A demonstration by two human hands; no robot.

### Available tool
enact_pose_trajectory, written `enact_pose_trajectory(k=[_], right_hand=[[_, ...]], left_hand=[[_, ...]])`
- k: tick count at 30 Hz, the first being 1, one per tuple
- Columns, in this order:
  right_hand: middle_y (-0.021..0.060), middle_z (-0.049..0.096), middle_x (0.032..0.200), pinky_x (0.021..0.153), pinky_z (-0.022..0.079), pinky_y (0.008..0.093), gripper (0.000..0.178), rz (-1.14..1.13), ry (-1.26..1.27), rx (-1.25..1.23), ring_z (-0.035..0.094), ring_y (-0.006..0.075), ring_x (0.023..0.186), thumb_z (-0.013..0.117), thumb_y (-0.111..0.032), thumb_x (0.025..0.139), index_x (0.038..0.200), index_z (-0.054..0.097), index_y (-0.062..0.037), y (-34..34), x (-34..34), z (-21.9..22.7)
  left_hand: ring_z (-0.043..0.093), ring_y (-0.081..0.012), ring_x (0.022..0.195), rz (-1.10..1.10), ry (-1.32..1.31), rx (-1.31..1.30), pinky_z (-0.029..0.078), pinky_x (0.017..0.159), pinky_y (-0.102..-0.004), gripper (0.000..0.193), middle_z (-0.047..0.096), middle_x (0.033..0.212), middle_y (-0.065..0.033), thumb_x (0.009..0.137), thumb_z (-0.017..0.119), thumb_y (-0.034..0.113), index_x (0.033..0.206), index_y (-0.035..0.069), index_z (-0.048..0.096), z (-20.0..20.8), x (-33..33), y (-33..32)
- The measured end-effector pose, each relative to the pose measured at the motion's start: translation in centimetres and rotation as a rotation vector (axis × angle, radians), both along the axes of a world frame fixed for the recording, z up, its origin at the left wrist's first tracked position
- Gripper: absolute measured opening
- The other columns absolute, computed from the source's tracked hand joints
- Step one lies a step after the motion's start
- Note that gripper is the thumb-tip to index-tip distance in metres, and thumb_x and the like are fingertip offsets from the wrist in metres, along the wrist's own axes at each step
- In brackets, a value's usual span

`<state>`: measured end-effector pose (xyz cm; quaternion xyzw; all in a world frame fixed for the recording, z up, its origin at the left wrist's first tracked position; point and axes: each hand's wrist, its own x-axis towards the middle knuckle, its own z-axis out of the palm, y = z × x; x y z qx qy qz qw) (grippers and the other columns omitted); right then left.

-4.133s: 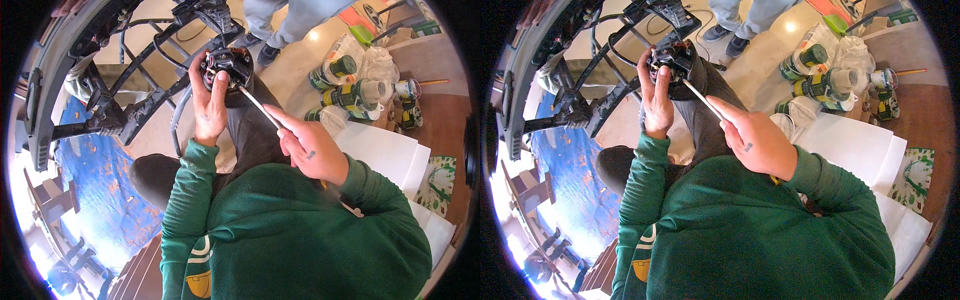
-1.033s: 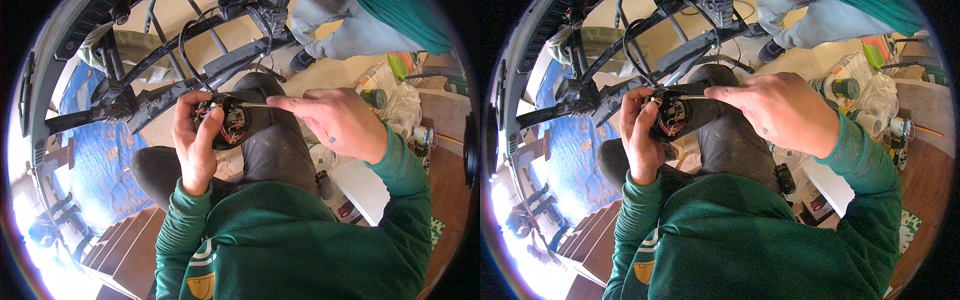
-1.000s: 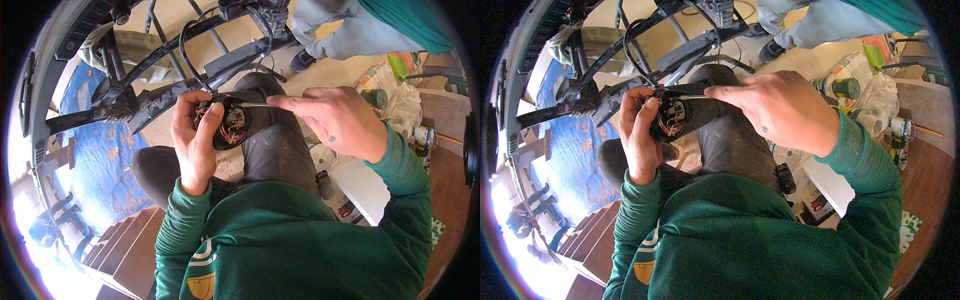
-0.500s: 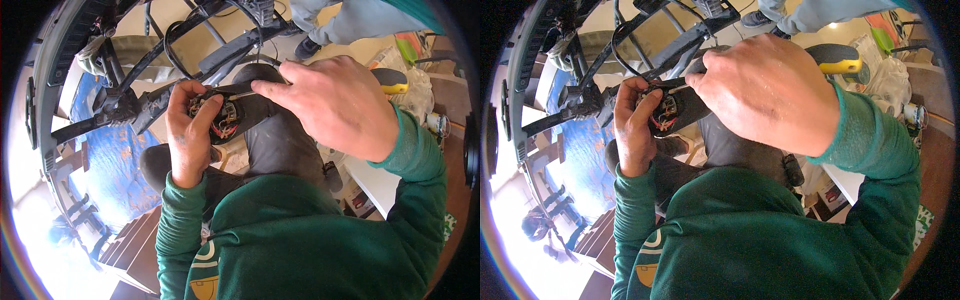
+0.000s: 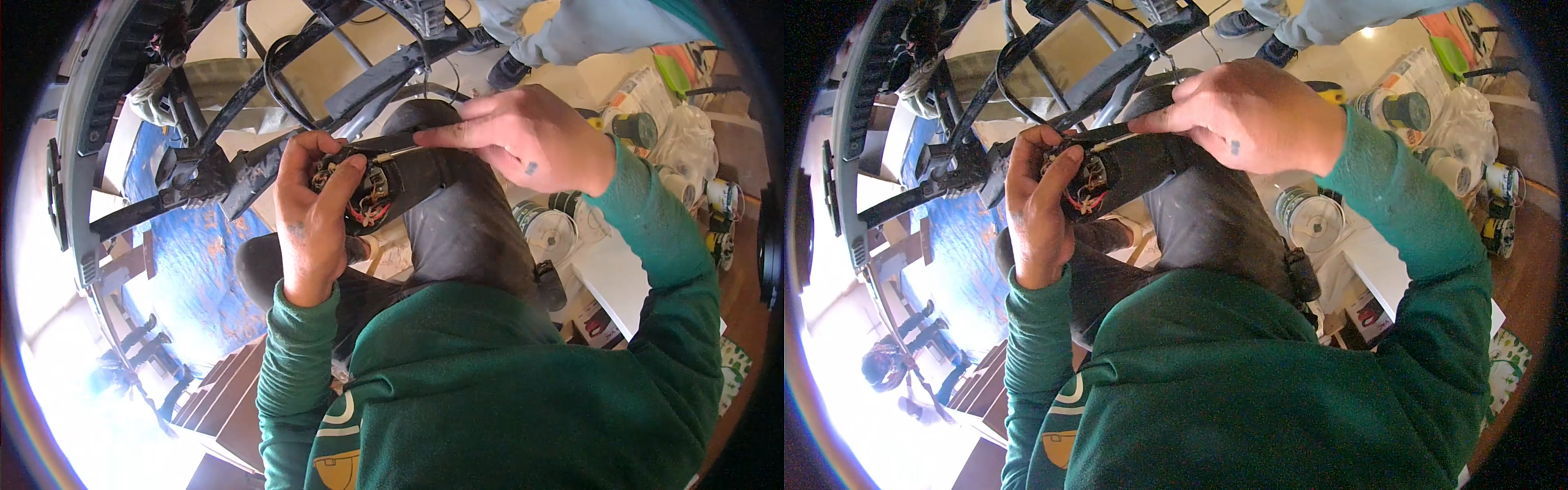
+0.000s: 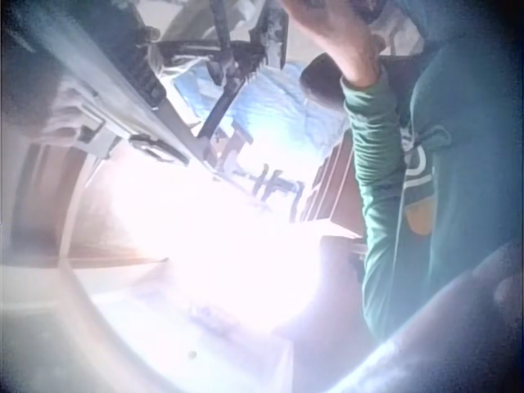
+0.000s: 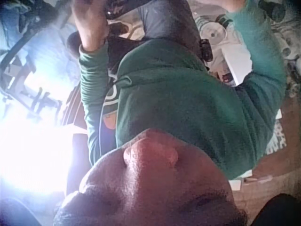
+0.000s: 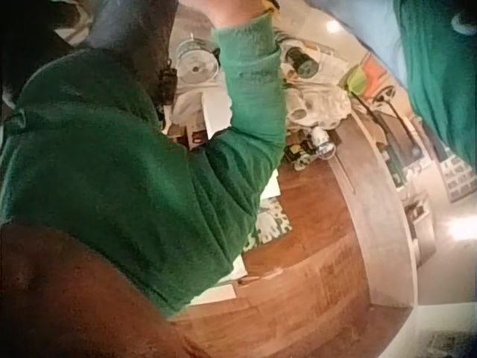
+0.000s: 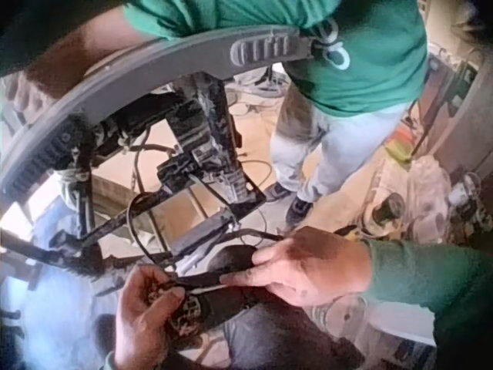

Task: The person repairs electrical wiring inside a black motor housing by hand and using a screwdriver, while sitting on the floor of a workshop.

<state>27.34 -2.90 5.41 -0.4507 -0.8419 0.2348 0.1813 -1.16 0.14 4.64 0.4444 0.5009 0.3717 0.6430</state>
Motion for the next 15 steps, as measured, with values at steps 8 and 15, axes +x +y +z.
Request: enact_pose_trajectory(k=[8, 15], right_hand=[[0.0096, 0.069, 0.093, 0.078, 0.057, 0.0483, 0.059, 0.010, -0.106, 0.070, 0.071, 0.0360, 0.085, 0.067, -0.001, 0.087, 0.140, 0.075, -0.0236, 0.5, 0.0, 1.6], [0.0110, 0.074, 0.099, 0.090, 0.060, 0.0490, 0.051, -0.002, -0.032, -0.036, 0.073, 0.0371, 0.098, 0.063, -0.006, 0.093, 0.138, 0.076, -0.0252, 0.6, 0.3, 0.7]], left_hand=[[0.058, -0.0085, 0.091, -0.010, 0.023, 0.036, 0.050, 0.081, -0.0243, 0.024, 0.062, 0.104, -0.0026, 0.096, 0.078, 0.004, 0.113, 0.003, 0.061, 0.0, 0.0, 0.1], [0.059, -0.0088, 0.091, -0.037, 0.063, 0.076, 0.050, 0.082, -0.0246, 0.025, 0.062, 0.103, -0.0028, 0.096, 0.079, 0.005, 0.113, 0.003, 0.061, 0.0, 0.1, 0.1]])
